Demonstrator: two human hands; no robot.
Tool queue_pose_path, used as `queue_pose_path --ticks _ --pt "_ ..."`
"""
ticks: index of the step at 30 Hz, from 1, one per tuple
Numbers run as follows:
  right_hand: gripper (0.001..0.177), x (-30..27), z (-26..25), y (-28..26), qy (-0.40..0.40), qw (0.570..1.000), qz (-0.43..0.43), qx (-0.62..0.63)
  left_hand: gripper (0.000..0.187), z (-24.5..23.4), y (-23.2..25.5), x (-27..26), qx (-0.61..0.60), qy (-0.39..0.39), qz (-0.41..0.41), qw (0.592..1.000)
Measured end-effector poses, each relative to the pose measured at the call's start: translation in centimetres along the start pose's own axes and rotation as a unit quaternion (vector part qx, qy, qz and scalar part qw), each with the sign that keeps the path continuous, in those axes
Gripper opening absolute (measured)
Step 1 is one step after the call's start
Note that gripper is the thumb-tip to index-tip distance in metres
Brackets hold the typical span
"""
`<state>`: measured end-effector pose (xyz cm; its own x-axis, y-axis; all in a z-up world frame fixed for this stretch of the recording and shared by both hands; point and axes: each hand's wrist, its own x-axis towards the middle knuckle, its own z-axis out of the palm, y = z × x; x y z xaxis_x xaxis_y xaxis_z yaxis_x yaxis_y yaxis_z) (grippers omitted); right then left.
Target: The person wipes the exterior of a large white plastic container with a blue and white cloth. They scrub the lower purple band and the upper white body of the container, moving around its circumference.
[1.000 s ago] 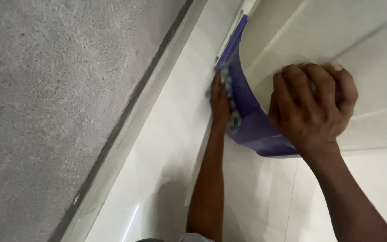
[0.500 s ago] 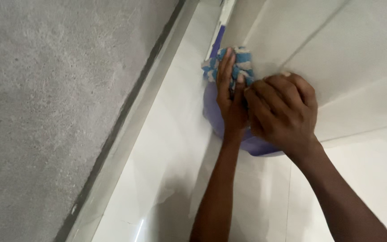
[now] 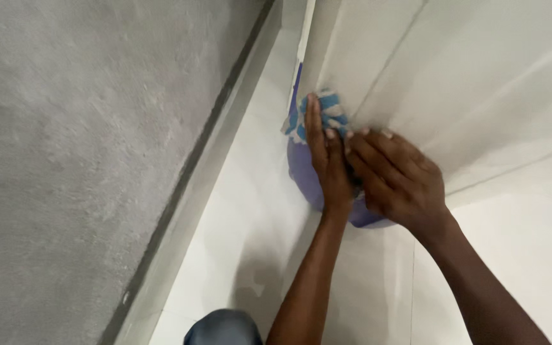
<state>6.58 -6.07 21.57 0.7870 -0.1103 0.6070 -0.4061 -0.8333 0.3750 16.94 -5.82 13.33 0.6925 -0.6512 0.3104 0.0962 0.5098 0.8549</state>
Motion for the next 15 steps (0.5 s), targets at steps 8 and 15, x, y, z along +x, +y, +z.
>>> queue_pose_path --ticks 8,15 --pt "0.025 -0.3 -3.6 1.4 0.039 0.994 0.043 -0.091 0.063 -3.0 -2.5 5.5 -0.023 -0.028 -0.095 0.995" --pt "0.027 -0.1 -2.9 1.2 0.030 0.995 0.065 -0.068 0.060 -0.3 3.0 1.8 0.001 -0.093 0.014 0.996"
